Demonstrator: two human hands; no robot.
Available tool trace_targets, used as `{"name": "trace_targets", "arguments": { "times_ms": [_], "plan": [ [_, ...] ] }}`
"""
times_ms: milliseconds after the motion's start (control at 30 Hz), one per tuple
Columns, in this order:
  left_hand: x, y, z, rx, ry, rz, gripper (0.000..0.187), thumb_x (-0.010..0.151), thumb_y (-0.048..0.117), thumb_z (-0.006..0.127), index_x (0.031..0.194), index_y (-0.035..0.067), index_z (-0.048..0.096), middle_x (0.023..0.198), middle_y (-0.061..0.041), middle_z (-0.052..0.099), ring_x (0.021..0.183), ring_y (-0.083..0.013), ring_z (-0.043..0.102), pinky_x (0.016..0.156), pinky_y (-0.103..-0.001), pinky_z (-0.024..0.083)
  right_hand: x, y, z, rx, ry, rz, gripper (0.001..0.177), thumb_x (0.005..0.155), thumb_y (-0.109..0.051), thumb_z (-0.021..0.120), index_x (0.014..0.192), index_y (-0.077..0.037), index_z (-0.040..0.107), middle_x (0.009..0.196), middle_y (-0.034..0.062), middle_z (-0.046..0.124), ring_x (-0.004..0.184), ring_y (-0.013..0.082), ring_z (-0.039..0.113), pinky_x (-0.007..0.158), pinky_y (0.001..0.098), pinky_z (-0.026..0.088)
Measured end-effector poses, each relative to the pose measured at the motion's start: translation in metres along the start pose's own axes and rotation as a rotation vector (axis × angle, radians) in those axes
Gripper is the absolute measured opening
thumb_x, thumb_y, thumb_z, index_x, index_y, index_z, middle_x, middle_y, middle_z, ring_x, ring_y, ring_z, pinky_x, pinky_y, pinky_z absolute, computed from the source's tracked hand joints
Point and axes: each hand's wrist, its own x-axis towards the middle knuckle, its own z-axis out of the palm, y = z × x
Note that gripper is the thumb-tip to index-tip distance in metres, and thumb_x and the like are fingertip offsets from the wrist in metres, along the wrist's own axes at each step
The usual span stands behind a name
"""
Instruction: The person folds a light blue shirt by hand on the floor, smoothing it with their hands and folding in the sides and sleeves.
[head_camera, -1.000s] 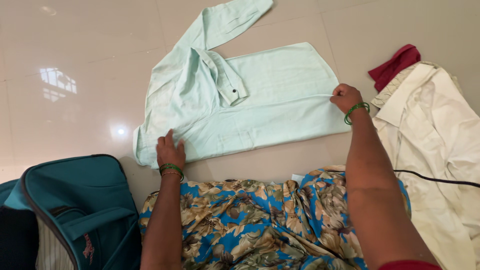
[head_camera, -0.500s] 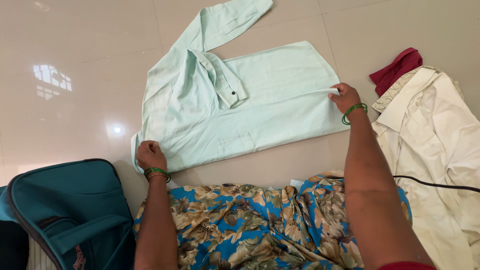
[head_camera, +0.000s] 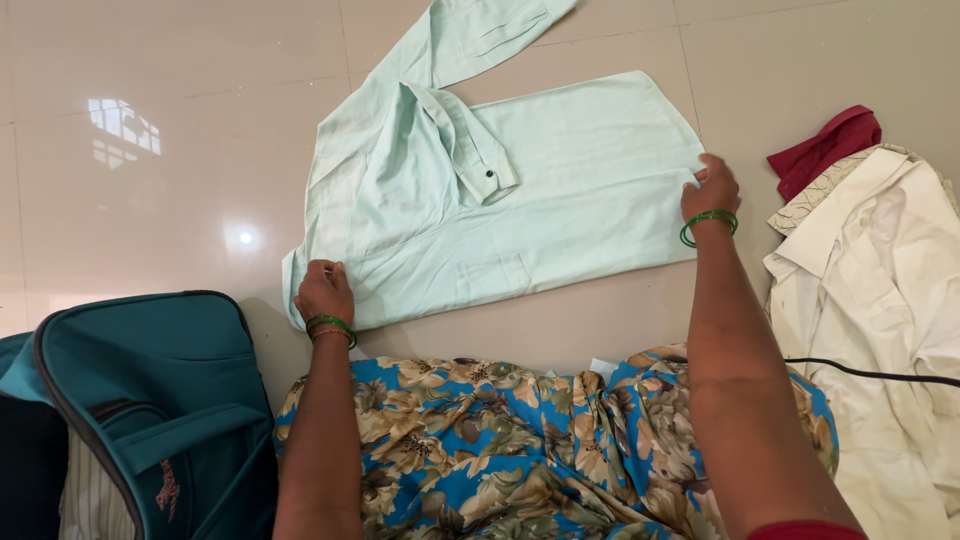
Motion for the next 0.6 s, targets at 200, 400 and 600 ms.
{"name": "trace_targets", "arguments": {
  "times_ms": [200, 400, 600],
  "plan": [
    [-0.011, 0.024, -0.008, 0.130, 0.191, 0.446, 0.024, 0.098, 0.014, 0.066, 0.122, 0.009, 0.069, 0.126, -0.014, 0.063, 0.122, -0.0345, 0.057, 0.098, -0.051, 0.044, -0.001, -0.023, 0.040, -0.093, 0.216, -0.349, 0.062, 0.100, -0.018, 0.073, 0.152, 0.002, 0.045, 0.152, 0.0218, 0.050, 0.142, 0.0396, 0.043, 0.116, 0.0520, 0.034],
    [-0.034, 0.055, 0.023, 0.254, -0.214, 0.806, 0.060, 0.102, 0.035, 0.050, 0.155, 0.010, 0.040, 0.167, -0.011, 0.029, 0.156, -0.0320, 0.023, 0.118, -0.051, 0.024, -0.113, -0.150, 0.094, 0.093, -0.133, -0.810, 0.077, 0.094, -0.024, 0.069, 0.158, 0.002, 0.034, 0.165, 0.0217, 0.034, 0.155, 0.0350, 0.028, 0.127, 0.0522, 0.017],
    [-0.046, 0.056, 0.026, 0.549, -0.514, 0.673, 0.084, 0.099, 0.062, 0.037, 0.164, 0.018, 0.006, 0.172, -0.005, -0.005, 0.158, -0.0263, -0.006, 0.123, -0.053, 0.000, -0.245, -0.222, 0.079, -0.077, -0.557, -1.200, 0.090, 0.092, -0.053, 0.065, 0.156, -0.001, 0.028, 0.164, 0.0184, 0.027, 0.154, 0.0324, 0.021, 0.122, 0.0541, 0.014]
  ]
}}
